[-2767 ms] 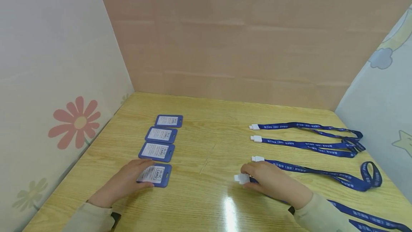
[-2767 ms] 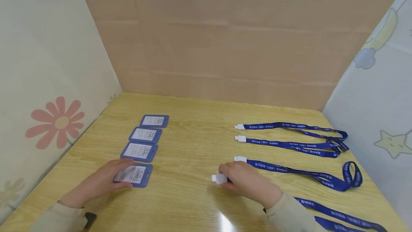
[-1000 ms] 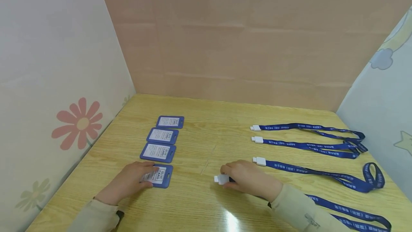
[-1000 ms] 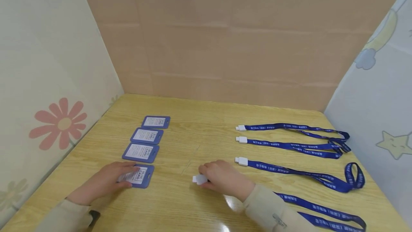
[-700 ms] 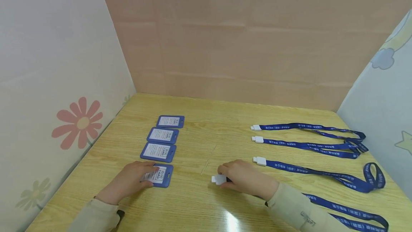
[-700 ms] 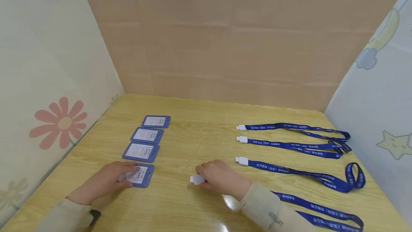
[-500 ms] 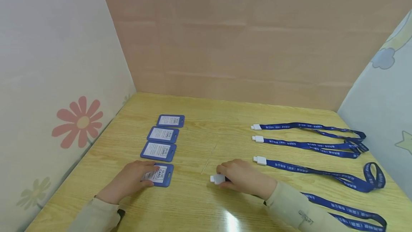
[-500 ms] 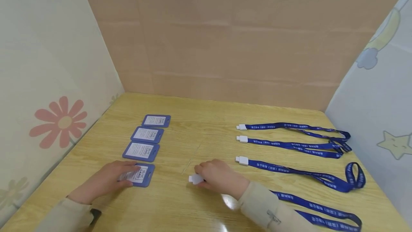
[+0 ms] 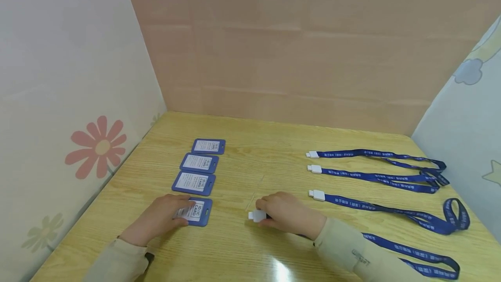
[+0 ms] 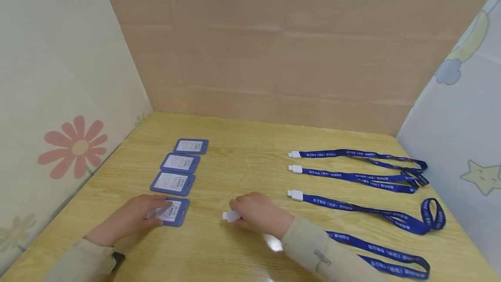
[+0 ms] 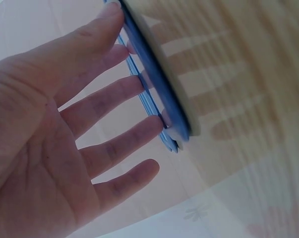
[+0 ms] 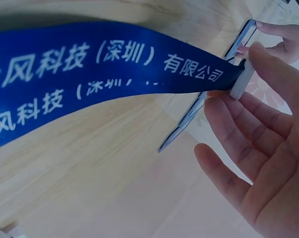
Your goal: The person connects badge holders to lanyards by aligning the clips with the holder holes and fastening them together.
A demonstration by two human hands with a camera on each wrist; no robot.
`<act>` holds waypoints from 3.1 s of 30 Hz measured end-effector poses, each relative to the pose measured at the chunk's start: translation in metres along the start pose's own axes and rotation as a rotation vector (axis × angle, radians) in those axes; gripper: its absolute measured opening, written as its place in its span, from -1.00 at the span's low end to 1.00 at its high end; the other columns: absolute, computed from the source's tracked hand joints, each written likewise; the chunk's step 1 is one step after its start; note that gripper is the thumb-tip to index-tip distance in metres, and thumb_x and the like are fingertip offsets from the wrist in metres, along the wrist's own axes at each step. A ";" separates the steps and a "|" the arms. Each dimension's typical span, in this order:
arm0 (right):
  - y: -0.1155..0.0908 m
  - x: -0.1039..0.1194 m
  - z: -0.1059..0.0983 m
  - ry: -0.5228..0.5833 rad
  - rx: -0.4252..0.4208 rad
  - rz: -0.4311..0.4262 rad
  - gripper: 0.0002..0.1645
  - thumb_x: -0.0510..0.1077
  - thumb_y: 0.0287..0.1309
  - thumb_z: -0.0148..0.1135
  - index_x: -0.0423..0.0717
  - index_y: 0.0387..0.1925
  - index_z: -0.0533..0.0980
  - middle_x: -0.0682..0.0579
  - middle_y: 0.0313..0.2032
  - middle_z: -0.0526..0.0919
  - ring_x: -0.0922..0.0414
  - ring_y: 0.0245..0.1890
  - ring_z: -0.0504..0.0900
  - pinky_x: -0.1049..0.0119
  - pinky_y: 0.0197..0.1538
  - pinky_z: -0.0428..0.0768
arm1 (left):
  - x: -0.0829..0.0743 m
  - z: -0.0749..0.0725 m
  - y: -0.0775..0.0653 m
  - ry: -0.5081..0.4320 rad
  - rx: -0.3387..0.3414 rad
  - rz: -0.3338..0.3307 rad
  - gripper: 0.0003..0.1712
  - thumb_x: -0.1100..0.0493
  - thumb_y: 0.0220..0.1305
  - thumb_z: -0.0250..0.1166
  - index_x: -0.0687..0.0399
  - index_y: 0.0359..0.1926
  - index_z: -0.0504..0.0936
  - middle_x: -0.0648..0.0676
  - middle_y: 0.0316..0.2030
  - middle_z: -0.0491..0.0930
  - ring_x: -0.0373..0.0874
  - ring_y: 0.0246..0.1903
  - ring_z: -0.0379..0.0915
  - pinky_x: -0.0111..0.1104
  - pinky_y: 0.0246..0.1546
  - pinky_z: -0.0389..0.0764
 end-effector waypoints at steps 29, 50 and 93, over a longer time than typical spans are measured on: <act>0.028 0.009 0.009 -0.026 0.020 -0.010 -0.71 0.12 0.08 0.27 0.01 -0.35 0.50 0.19 -0.44 0.61 0.37 -0.52 0.40 0.54 -0.49 0.39 | 0.000 0.003 0.006 -0.023 0.028 -0.098 -0.48 0.12 -0.16 0.49 0.09 -0.07 0.64 0.14 -0.07 0.65 0.08 -0.11 0.57 -0.06 -0.04 0.57; 0.049 0.018 0.018 -0.022 0.013 -0.027 -0.74 0.12 0.12 0.23 0.03 -0.38 0.50 0.22 -0.46 0.59 0.39 -0.56 0.33 0.58 -0.51 0.36 | 0.000 0.001 0.005 -0.063 0.006 -0.130 -0.47 0.15 -0.23 0.51 0.10 -0.10 0.63 0.09 -0.15 0.67 0.02 -0.16 0.57 -0.09 -0.07 0.57; 0.073 0.032 0.024 0.001 0.019 -0.067 -0.86 0.03 0.08 0.29 0.10 -0.38 0.54 0.20 -0.49 0.60 0.39 -0.56 0.43 0.59 -0.49 0.44 | -0.003 -0.002 0.007 -0.093 0.021 -0.179 -0.46 0.20 -0.22 0.51 0.13 -0.09 0.63 0.11 -0.13 0.67 0.04 -0.14 0.58 -0.07 -0.05 0.57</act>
Point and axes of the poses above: each hand's wrist, its own y-axis towards the middle knuckle, its own z-axis out of the palm, x = y × z, the point moved 5 cm from there along y, towards the middle knuckle
